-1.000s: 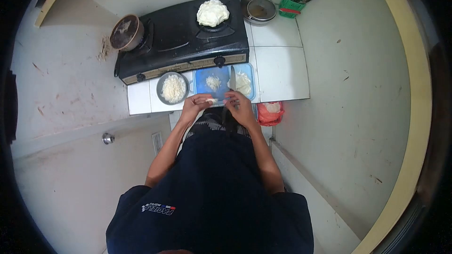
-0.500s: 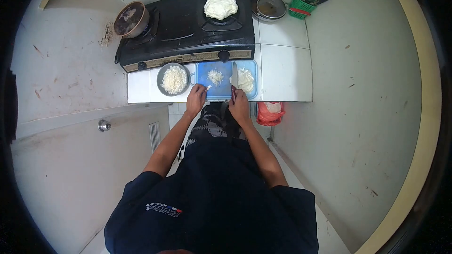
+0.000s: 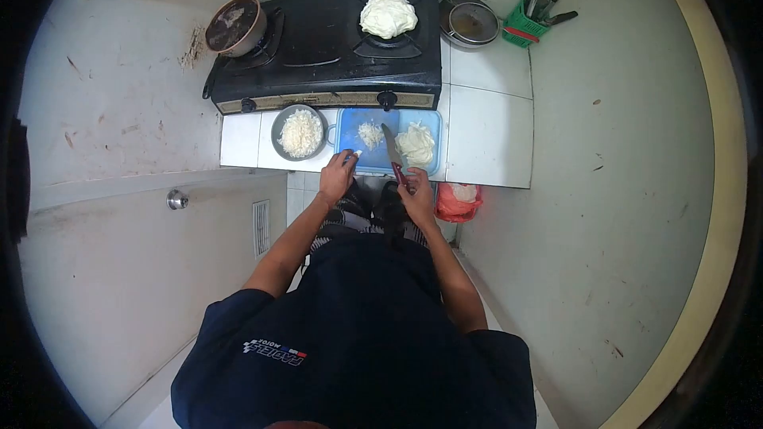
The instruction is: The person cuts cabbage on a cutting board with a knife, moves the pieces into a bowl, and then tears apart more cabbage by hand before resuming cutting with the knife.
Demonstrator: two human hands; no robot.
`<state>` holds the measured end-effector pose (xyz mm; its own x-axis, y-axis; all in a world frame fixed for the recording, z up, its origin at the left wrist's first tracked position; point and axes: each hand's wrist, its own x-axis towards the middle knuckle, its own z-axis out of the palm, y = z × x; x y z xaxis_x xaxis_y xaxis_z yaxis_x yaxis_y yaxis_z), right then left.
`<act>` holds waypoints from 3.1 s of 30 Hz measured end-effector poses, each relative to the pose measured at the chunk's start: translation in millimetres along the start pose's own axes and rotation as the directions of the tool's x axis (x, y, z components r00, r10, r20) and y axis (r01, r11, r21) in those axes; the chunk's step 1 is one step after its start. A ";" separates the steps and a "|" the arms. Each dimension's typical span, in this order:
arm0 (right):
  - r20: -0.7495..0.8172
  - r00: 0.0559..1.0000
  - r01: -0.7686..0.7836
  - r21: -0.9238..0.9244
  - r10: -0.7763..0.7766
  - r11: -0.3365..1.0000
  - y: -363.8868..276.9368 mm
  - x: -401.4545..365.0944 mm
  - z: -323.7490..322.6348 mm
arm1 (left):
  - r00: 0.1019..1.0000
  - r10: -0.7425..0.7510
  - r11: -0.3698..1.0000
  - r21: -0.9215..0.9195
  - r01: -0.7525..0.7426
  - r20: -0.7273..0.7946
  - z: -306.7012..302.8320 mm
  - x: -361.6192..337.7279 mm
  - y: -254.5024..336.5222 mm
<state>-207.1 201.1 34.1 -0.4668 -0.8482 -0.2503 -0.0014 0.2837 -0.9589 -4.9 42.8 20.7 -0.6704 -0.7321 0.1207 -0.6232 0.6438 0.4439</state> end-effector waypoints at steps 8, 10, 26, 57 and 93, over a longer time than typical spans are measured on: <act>0.080 0.991 -0.112 0.019 0.110 0.994 5.7 0.3 -3.4 | 0.999 -0.009 1.000 -0.012 0.009 -0.036 -2.0 5.2 1.9; 0.148 0.988 0.074 -0.254 -0.037 0.964 14.7 6.8 0.3 | 0.999 -0.007 1.000 -0.021 0.006 -0.052 -2.3 5.1 1.4; 0.235 0.967 0.197 -0.436 -0.100 0.878 5.9 18.8 11.2 | 0.993 -0.115 0.971 -0.216 0.104 -0.039 4.4 23.5 -26.4; 0.169 0.985 0.111 -0.408 -0.045 0.906 -11.5 12.5 4.0 | 0.991 -0.022 0.910 -0.414 -0.035 -0.132 -3.5 35.5 -20.6; 0.205 0.976 0.159 -0.461 -0.069 0.873 7.1 3.4 14.2 | 0.953 -0.285 0.864 -0.457 0.212 -0.098 15.2 23.5 -5.8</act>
<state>-196.2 193.9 24.6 -0.2743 -0.9394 -0.2055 -0.4832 0.3194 -0.8152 -23.1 25.3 7.4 -0.4220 -0.9035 0.0750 -0.4962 0.2994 0.8150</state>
